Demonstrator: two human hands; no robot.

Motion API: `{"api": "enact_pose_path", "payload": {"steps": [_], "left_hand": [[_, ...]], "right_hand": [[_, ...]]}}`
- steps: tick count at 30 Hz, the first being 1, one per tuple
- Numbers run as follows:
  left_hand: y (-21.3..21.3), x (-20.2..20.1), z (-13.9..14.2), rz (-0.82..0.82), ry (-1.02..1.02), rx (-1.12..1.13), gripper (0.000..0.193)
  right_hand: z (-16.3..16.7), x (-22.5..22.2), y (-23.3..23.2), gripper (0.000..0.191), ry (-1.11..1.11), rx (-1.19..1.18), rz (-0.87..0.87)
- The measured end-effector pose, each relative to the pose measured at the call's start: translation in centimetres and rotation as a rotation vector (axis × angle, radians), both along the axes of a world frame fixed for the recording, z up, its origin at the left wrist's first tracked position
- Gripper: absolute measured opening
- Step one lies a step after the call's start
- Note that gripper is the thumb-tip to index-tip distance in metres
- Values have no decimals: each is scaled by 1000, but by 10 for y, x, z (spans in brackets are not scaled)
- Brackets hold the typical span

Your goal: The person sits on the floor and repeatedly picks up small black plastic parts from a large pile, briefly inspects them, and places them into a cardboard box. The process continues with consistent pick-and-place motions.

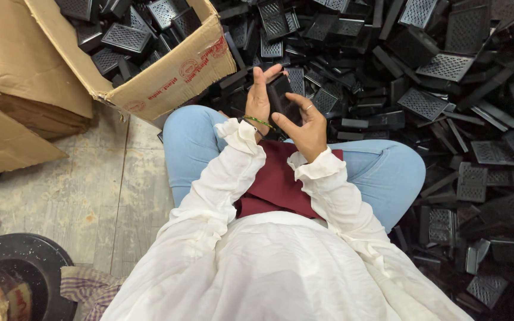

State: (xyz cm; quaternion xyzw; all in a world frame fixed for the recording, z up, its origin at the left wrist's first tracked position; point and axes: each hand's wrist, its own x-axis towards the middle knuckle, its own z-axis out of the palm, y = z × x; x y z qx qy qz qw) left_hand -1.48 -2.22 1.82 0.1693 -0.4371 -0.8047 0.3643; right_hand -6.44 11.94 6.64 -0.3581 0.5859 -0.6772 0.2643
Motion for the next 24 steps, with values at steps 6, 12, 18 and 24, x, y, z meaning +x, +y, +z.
{"api": "enact_pose_path", "payload": {"steps": [6, 12, 18, 24], "left_hand": [[5, 2, 3, -49, 27, 82, 86], [17, 5, 10, -86, 96, -45, 62], [-7, 29, 16, -179, 252, 168, 55], [12, 36, -17, -90, -90, -151, 52]], "right_hand": [[-6, -6, -2, 55, -143, -78, 41], [-26, 8, -8, 48, -134, -190, 15], [-31, -11, 4, 41, -633, -53, 224], [-38, -31, 11, 38, -705, 36, 156]]}}
